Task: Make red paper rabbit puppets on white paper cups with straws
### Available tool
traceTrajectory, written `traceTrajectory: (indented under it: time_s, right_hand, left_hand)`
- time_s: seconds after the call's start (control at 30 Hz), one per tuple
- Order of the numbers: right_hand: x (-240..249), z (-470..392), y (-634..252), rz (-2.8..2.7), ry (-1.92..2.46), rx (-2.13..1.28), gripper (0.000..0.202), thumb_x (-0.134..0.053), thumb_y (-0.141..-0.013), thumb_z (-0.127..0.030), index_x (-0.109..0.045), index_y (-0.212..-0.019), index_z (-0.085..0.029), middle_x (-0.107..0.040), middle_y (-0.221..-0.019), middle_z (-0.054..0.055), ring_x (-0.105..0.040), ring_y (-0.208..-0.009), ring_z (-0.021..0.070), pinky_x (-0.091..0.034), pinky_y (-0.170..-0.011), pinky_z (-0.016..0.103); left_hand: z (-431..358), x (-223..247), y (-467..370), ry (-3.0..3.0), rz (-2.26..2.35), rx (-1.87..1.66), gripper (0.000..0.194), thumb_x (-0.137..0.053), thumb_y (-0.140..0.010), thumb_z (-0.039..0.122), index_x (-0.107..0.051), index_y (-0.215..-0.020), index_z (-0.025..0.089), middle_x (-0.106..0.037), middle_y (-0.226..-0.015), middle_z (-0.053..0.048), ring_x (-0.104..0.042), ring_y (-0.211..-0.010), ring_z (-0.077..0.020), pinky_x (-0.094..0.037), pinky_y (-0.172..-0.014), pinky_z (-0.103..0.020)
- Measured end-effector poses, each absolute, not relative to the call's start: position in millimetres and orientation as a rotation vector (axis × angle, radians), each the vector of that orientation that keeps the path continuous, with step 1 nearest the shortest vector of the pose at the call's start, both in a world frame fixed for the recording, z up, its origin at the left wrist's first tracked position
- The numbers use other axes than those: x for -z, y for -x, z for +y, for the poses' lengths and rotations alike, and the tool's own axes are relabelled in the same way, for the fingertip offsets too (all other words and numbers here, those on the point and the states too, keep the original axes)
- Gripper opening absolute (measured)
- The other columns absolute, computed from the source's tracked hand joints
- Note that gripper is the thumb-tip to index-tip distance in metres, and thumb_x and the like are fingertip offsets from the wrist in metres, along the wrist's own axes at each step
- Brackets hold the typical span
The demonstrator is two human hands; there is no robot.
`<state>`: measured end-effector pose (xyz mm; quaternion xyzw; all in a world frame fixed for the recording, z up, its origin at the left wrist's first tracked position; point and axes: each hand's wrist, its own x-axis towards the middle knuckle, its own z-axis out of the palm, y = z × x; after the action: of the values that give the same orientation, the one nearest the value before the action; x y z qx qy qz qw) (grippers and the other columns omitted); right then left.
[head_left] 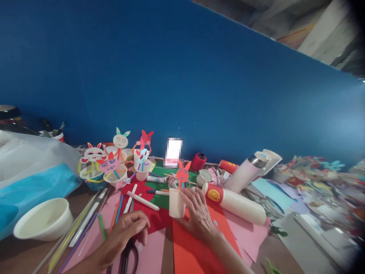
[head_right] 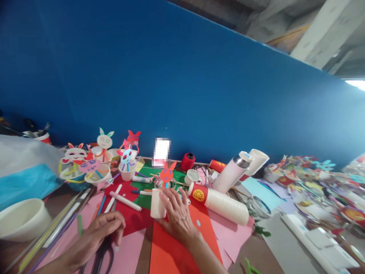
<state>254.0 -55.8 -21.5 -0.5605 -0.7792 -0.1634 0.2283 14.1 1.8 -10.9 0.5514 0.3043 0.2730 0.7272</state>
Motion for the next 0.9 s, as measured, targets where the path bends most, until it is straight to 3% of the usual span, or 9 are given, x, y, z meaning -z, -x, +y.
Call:
traceTrajectory:
  time_s: [0.33,0.9]
  right_hand:
    - [24.3,-53.2,-256.3,-2.151,1.565,0.483,0.063,-0.050,-0.077,-0.045,-0.031,-0.128,-0.014,-0.043,-0.127,0.014,-0.034,-0.119,0.0269,-0.018,-0.100,0.051]
    - [25.1,-49.8,-256.4,-2.150,1.610,0.482,0.065,-0.053,-0.073,-0.044,-0.032,-0.129,-0.017,-0.043,-0.127,0.012,-0.034,-0.117,0.0281,-0.017,-0.099,0.051]
  left_hand:
    - [2.9,14.4,-12.5,-1.210,0.664,-0.583,0.024,-0.050,-0.077,0.036,-0.056,-0.070,0.015,-0.060,-0.050,-0.001,-0.050,-0.048,-0.0108,-0.035,-0.051,-0.022]
    - [3.6,16.7,-13.2,-1.195,0.667,-0.616,0.025,-0.049,-0.077,0.038,-0.055,-0.068,0.015,-0.059,-0.049,-0.001,-0.048,-0.048,-0.0111,-0.035,-0.051,-0.022]
